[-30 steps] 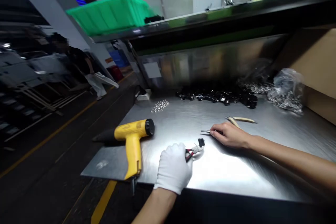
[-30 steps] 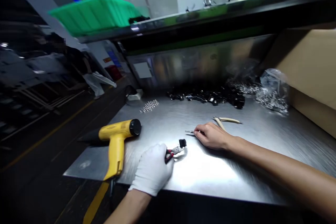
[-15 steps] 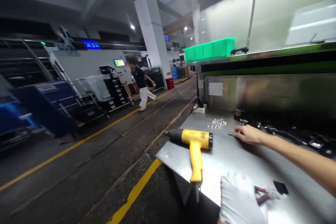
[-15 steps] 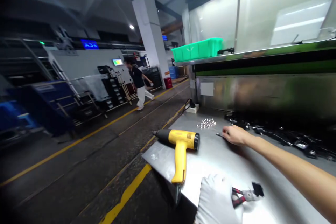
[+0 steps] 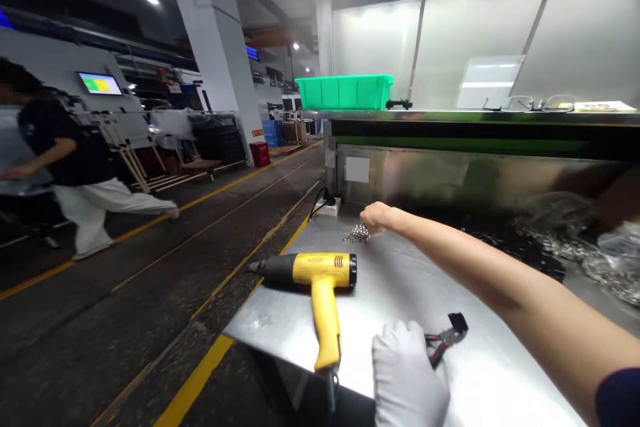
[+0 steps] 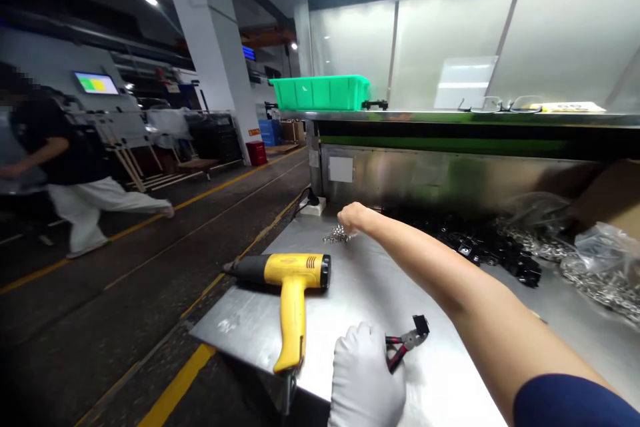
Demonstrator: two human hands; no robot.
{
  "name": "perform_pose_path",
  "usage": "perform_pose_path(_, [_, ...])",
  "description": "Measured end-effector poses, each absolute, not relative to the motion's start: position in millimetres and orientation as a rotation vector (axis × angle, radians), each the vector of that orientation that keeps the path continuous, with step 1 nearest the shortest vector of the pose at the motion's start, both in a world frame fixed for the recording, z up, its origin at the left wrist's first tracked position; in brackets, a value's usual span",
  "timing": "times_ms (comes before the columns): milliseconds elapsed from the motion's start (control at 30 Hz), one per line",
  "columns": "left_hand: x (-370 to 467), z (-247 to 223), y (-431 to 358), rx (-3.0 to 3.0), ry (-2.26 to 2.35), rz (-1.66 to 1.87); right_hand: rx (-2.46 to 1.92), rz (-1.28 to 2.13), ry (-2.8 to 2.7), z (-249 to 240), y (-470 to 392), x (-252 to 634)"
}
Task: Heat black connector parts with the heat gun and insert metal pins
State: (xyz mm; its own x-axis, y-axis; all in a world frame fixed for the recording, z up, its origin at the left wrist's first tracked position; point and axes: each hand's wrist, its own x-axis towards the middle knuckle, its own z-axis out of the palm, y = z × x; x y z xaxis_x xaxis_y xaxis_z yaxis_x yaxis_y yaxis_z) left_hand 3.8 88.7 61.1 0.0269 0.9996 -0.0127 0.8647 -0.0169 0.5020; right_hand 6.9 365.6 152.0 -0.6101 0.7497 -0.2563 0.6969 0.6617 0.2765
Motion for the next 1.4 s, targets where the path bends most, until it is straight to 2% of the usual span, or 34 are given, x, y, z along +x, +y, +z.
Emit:
perform_pose_path(233, [-1,64,85,1.932,1.874,0.571,1.149,0.33,2.504,181,352,10])
perform_pose_path(433, [0,61,82,1.861,1.999,0.708,1.229,0.445,2.659,198,302,83])
perform_pose_path(700, [-3,49,88,2.084,2.059,0.845,1.387,0.368,2.727,142,208,248])
perform_pose_path(900, [48,55,60,2.354,1.686,0.692,1.6,0.277,2.704,117,162,328])
perform_pose_path(1000, [108,53,27,2.442,1.339,0.54,1.631,0.267,2.721,117,152,358])
perform_pose_path(1133, [205,46,-4,2.307,0.999,0.168,1.652,0.302,2.772,117,149,397])
perform_pose_path(1300, [320,8,-6,1.533,0.801,-0.328,1.7,0.347,2.824,115,131,434])
perform_pose_path(1400, [360,-21,2,1.192,0.661,-0.616,1.773,0.338,2.797,108,121,453])
